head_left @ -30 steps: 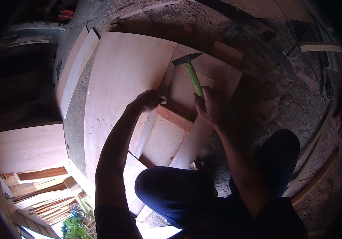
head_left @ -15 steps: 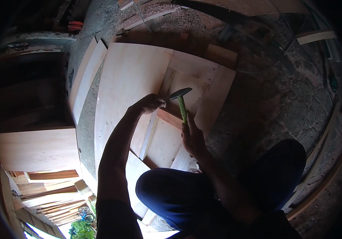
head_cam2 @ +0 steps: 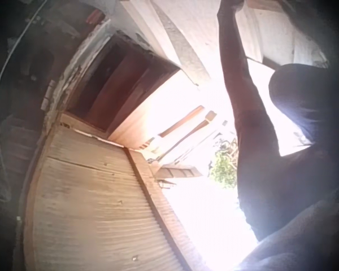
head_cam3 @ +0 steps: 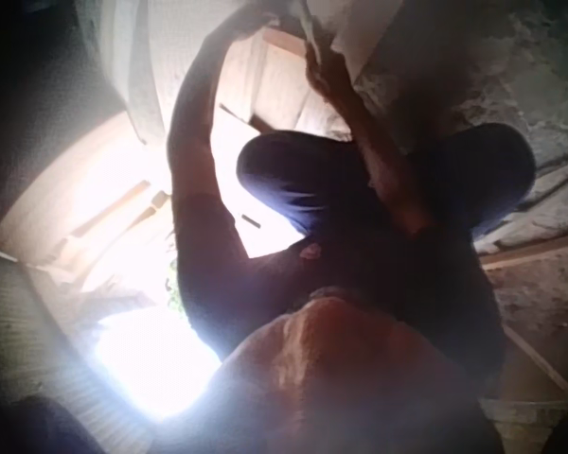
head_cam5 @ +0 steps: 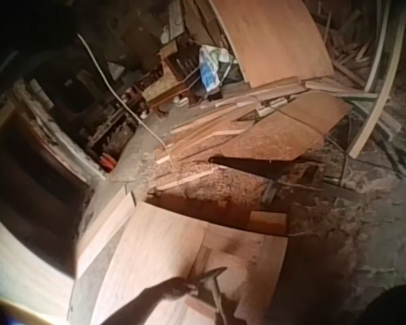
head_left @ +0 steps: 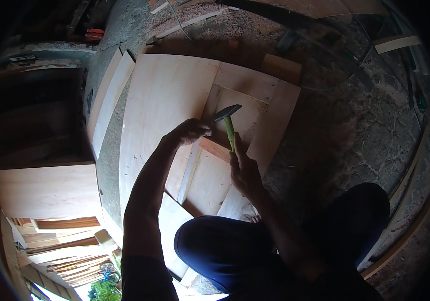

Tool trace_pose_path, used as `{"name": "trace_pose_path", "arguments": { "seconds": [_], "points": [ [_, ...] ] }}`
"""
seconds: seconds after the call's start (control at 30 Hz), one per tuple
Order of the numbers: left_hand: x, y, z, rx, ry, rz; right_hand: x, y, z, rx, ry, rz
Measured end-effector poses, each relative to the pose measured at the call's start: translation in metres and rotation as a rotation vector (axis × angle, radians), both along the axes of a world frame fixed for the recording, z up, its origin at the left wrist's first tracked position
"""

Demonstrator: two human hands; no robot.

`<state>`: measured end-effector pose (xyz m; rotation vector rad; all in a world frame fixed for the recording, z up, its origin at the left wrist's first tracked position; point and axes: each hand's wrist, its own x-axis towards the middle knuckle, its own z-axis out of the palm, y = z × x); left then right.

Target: The person selects a small wooden piece from a pile, marks it with a pencil and square, and saws it to size. They then position the piece into a larger wooden frame and hammer nails to secure it.

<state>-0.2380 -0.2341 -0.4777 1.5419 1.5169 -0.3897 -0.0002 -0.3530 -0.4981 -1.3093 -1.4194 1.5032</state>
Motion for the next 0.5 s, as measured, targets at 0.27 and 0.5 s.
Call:
{"name": "trace_pose_path", "arguments": {
  "seconds": [0.27, 0.5],
  "points": [
    [-0.001, -0.004, -0.002, 0.047, -0.026, -0.006, 0.005, 0.006, -0.005, 0.046, -0.098, 0.039],
    [0.001, -0.001, 0.0, 0.057, 0.012, -0.037, 0.006, 0.006, -0.002, -0.157, -0.06, 0.113]
  ]
}}
